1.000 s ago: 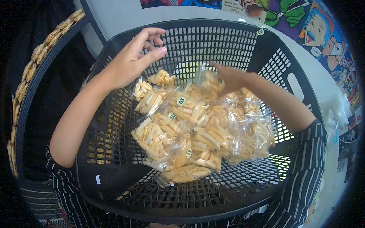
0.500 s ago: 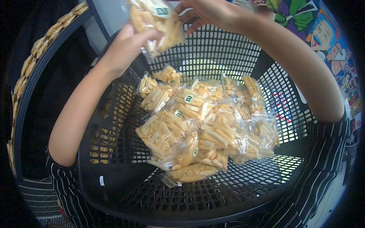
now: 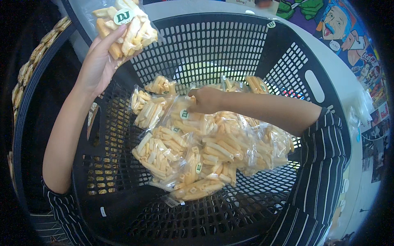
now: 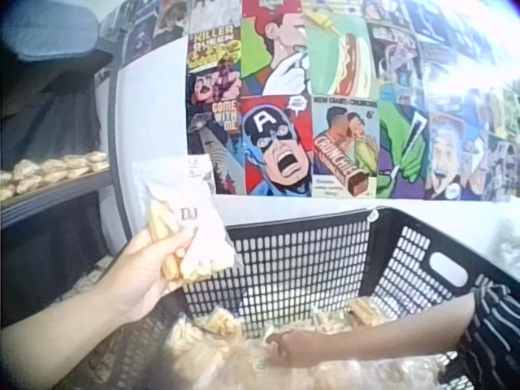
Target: The person repeatedly picks up packaged snack items from a black plastic basket and places them onto a multi-tiered shelf. They handle the items one at a time, arranging them in neat rows on the shelf.
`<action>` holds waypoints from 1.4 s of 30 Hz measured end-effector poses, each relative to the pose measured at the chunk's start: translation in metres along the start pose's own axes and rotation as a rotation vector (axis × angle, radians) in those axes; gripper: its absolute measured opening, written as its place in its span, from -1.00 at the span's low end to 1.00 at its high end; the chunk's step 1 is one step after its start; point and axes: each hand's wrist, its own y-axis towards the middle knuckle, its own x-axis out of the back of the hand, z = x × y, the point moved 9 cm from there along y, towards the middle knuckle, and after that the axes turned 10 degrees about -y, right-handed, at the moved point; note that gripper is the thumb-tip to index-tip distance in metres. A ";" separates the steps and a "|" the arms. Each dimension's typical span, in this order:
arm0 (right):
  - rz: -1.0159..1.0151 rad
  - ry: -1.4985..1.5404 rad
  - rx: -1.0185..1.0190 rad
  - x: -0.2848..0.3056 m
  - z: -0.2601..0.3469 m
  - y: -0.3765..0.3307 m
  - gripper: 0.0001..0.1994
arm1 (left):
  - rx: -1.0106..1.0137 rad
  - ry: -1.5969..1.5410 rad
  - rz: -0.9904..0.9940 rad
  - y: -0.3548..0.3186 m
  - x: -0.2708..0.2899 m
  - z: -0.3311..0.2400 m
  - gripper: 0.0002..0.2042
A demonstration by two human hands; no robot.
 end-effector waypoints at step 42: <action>-0.266 -0.170 0.659 0.040 0.129 -0.031 -0.55 | -0.127 -0.027 -0.030 -0.015 0.011 -0.034 -0.67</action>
